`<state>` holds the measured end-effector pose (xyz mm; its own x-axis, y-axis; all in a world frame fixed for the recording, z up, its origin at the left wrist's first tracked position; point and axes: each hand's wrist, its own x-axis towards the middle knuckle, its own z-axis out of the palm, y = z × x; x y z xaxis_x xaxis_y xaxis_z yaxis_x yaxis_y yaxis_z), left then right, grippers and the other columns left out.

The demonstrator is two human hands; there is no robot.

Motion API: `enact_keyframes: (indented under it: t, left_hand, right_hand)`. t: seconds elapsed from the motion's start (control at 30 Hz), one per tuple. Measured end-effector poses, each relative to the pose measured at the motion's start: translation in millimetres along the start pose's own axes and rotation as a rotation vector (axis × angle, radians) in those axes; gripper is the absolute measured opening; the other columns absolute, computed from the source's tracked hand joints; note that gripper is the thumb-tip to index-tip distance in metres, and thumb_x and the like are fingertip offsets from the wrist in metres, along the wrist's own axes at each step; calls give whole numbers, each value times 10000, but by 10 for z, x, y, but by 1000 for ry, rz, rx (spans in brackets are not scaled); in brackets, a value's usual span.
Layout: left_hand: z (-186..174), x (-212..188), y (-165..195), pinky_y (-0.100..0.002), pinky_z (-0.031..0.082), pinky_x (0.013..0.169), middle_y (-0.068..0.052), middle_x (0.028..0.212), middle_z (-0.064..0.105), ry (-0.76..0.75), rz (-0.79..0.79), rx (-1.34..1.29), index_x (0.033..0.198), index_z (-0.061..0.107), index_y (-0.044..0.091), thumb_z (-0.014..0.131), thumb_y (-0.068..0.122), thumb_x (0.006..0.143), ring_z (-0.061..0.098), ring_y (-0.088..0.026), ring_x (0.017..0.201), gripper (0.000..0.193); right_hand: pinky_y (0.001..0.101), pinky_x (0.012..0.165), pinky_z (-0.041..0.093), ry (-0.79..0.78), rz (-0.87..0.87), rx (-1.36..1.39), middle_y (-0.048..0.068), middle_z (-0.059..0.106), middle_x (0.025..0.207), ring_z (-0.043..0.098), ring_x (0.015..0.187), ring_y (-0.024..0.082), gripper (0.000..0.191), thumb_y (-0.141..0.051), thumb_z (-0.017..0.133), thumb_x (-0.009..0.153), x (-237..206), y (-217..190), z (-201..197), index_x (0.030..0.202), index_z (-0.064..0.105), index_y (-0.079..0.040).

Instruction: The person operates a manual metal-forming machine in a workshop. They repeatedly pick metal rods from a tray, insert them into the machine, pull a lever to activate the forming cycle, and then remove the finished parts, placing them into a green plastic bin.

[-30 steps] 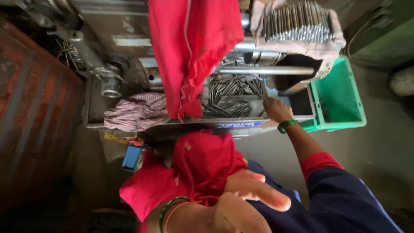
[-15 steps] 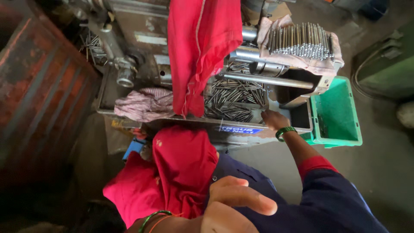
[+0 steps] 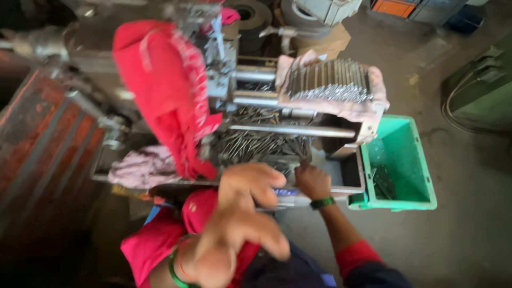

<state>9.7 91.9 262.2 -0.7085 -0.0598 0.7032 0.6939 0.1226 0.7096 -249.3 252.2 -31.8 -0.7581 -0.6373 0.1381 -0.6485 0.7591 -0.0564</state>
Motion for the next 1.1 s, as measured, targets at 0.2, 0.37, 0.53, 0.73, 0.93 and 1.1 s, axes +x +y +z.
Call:
enact_keyframes:
  t: [0.2, 0.37, 0.53, 0.73, 0.93, 1.1]
  left_hand:
    - [-442, 640, -575, -402, 439, 1072, -97, 1295, 574, -252, -183, 474, 1220, 701, 96, 510, 365, 1085, 575, -266, 1222, 356]
    - [-484, 327, -767, -412, 424, 1010, -76, 1248, 632, -151, -311, 699, 1173, 716, 117, 669, 213, 948, 573, -298, 1174, 249]
    - [-442, -344, -773, -449, 408, 1038, -70, 1297, 614, -17, -314, 985, 1186, 711, 141, 683, 165, 968, 538, -322, 1265, 221]
    - [-498, -814, -468, -483, 349, 1089, -73, 1442, 569, 20, -276, 1142, 1265, 705, 153, 705, 157, 1014, 477, -354, 1387, 252]
    - [-542, -791, -516, -487, 383, 1036, -33, 1416, 584, 33, -238, 1301, 1257, 720, 170, 696, 138, 994, 490, -355, 1264, 266]
    - [-601, -748, -663, -475, 420, 951, -14, 1281, 627, 132, -232, 1228, 1227, 727, 152, 686, 108, 963, 543, -324, 1110, 271]
  right_hand:
    - [564, 517, 542, 42, 40, 147, 161, 711, 724, 689, 595, 413, 239, -309, 515, 949, 148, 4, -136, 990, 600, -89]
    - [554, 541, 555, -61, -13, 196, 203, 718, 761, 698, 627, 422, 302, -330, 509, 943, 195, 46, -153, 1070, 599, -72]
    - [583, 548, 550, -73, 42, 84, 198, 726, 783, 704, 641, 429, 325, -362, 473, 975, 62, 17, 125, 1093, 610, -92]
    - [608, 645, 565, -37, 126, 91, 202, 739, 846, 710, 723, 464, 331, -401, 474, 1005, -41, -108, 138, 1024, 639, -115]
    - [594, 771, 570, -125, 236, 101, 241, 742, 920, 715, 834, 481, 427, -457, 450, 989, -126, -175, -60, 1002, 697, -108]
    - [588, 793, 571, -141, 255, 99, 246, 741, 946, 716, 861, 481, 482, -499, 433, 986, -98, -219, -146, 986, 717, -110]
